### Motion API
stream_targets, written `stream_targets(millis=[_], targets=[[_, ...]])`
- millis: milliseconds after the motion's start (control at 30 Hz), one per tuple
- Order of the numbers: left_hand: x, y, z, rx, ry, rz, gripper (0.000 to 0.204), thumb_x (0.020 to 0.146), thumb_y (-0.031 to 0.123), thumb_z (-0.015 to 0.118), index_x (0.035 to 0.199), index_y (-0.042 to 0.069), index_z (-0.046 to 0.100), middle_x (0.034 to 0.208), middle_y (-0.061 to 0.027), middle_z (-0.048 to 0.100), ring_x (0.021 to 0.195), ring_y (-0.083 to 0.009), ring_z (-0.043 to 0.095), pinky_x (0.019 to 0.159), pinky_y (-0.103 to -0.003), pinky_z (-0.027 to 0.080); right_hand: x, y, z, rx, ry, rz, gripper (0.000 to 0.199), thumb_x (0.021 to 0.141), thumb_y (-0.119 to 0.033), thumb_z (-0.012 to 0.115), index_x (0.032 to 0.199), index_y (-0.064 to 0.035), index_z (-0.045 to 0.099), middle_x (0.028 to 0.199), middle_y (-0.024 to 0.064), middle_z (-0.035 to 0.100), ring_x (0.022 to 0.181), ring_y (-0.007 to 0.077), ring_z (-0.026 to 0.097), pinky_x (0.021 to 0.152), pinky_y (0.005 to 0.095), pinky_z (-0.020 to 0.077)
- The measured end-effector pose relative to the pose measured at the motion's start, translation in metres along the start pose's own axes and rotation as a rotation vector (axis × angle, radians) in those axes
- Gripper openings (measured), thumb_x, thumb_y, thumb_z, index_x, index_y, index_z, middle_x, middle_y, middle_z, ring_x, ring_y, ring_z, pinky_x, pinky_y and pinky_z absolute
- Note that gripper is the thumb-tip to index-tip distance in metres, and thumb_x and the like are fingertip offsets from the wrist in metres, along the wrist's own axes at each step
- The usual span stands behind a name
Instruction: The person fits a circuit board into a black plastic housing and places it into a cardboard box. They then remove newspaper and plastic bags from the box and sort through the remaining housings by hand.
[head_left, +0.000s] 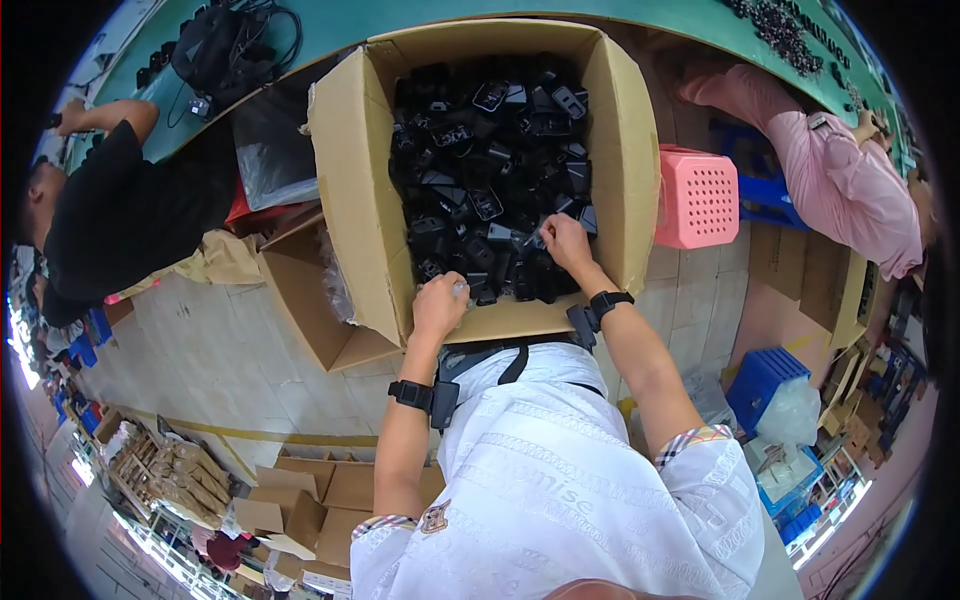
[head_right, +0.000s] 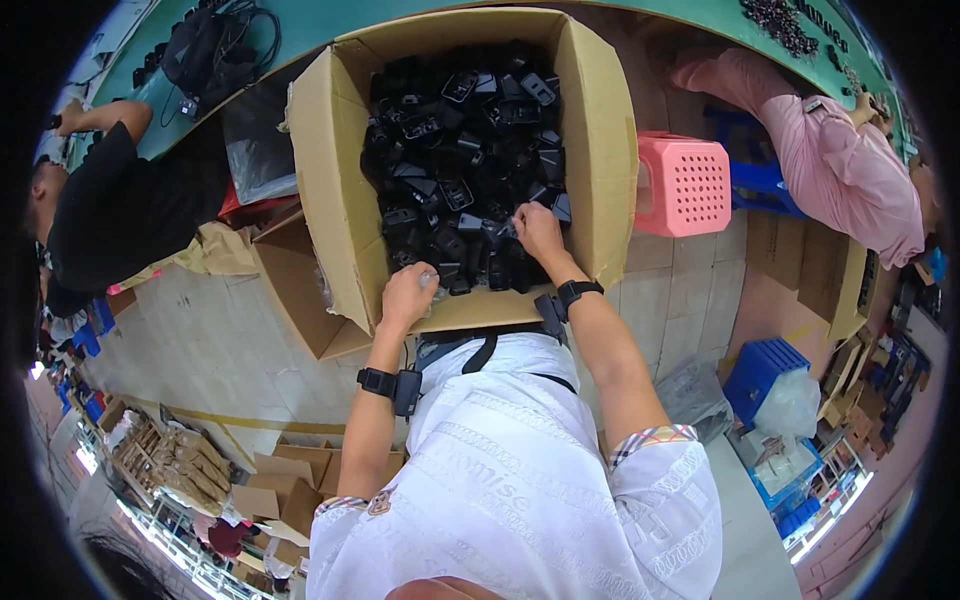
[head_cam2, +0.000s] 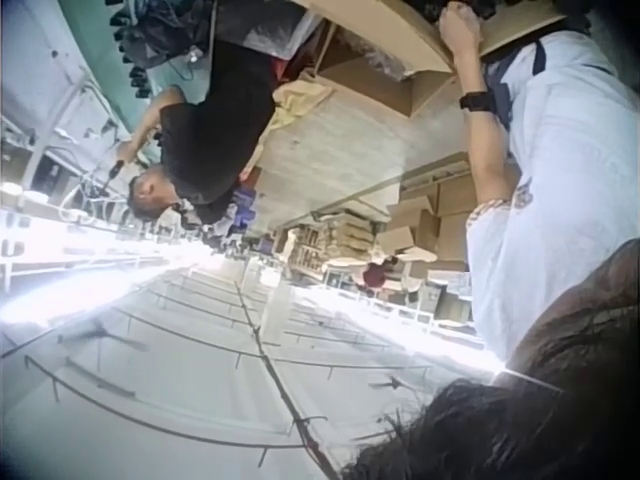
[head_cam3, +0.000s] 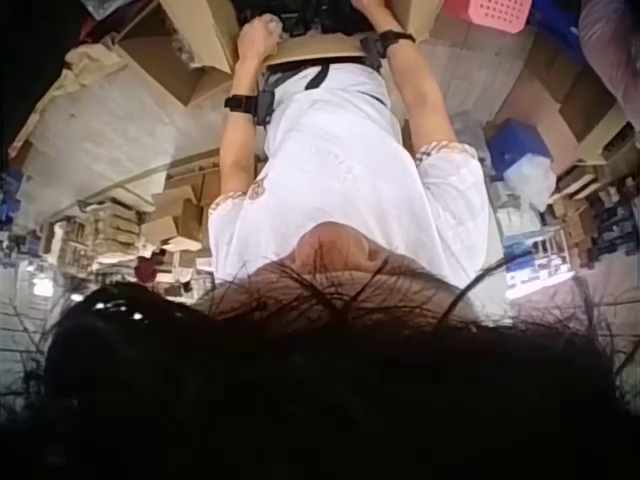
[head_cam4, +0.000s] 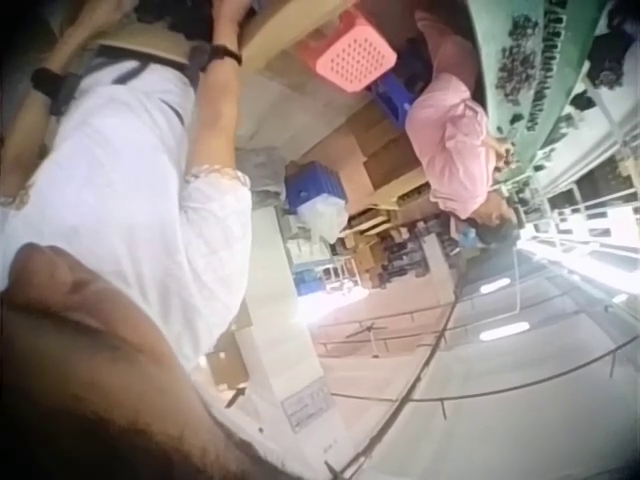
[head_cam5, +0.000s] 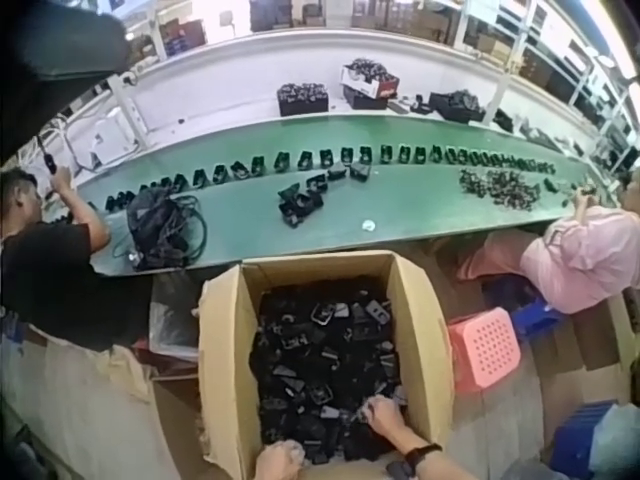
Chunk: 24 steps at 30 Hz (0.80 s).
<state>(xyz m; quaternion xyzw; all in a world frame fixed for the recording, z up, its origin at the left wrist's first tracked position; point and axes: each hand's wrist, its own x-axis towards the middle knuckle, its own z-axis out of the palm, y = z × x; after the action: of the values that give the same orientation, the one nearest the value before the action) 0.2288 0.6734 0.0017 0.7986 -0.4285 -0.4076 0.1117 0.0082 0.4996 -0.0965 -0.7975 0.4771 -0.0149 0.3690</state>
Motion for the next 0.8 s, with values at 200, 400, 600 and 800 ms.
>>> stream_targets(millis=[200, 400, 600, 800], targets=[[-0.006, 0.002, -0.002, -0.096, 0.034, -0.022, 0.021, 0.083, 0.023, 0.062, 0.098, 0.008, 0.066, 0.097, -0.0166, 0.067, 0.091, -0.0375, 0.063, 0.08, -0.045, 0.05, -0.002, -0.013, 0.013, -0.073, 0.243, 0.093, 0.016, 0.08, -0.013, 0.066, 0.091, -0.0012, 0.063, 0.082, 0.0172, 0.058, 0.081, 0.0363, 0.06, 0.072, 0.0427, 0.0493], [-0.01, 0.0, -0.001, -0.202, 0.037, 0.033, 0.021, 0.083, 0.022, 0.062, 0.097, 0.007, 0.066, 0.098, -0.017, 0.067, 0.092, -0.0373, 0.063, 0.079, -0.044, 0.05, 0.0, 0.008, 0.014, -0.083, 0.145, -0.02, 0.013, 0.08, -0.012, 0.066, 0.086, -0.0001, 0.066, 0.08, 0.0158, 0.061, 0.081, 0.0374, 0.061, 0.072, 0.0425, 0.0502], [-0.011, -0.005, 0.0, -0.25, 0.091, 0.055, 0.022, 0.084, 0.022, 0.064, 0.098, 0.005, 0.067, 0.089, -0.0156, 0.068, 0.085, -0.0312, 0.066, 0.077, -0.038, 0.05, -0.017, -0.026, -0.027, 0.322, 0.135, 0.161, 0.013, 0.081, -0.013, 0.07, 0.086, -0.0006, 0.067, 0.076, 0.0148, 0.066, 0.068, 0.0257, 0.065, 0.065, 0.0335, 0.0516], [-0.005, 0.019, 0.015, -0.981, -0.17, -0.078, 0.033, 0.091, 0.036, 0.064, 0.092, 0.003, 0.069, 0.078, -0.0003, 0.064, 0.071, -0.0091, 0.056, 0.068, -0.024, 0.044, -0.066, -0.093, -0.082, 0.435, 0.06, -0.046, 0.009, 0.084, -0.009, 0.067, 0.086, -0.0004, 0.065, 0.074, 0.0097, 0.063, 0.064, 0.0187, 0.061, 0.062, 0.0283, 0.0493]])
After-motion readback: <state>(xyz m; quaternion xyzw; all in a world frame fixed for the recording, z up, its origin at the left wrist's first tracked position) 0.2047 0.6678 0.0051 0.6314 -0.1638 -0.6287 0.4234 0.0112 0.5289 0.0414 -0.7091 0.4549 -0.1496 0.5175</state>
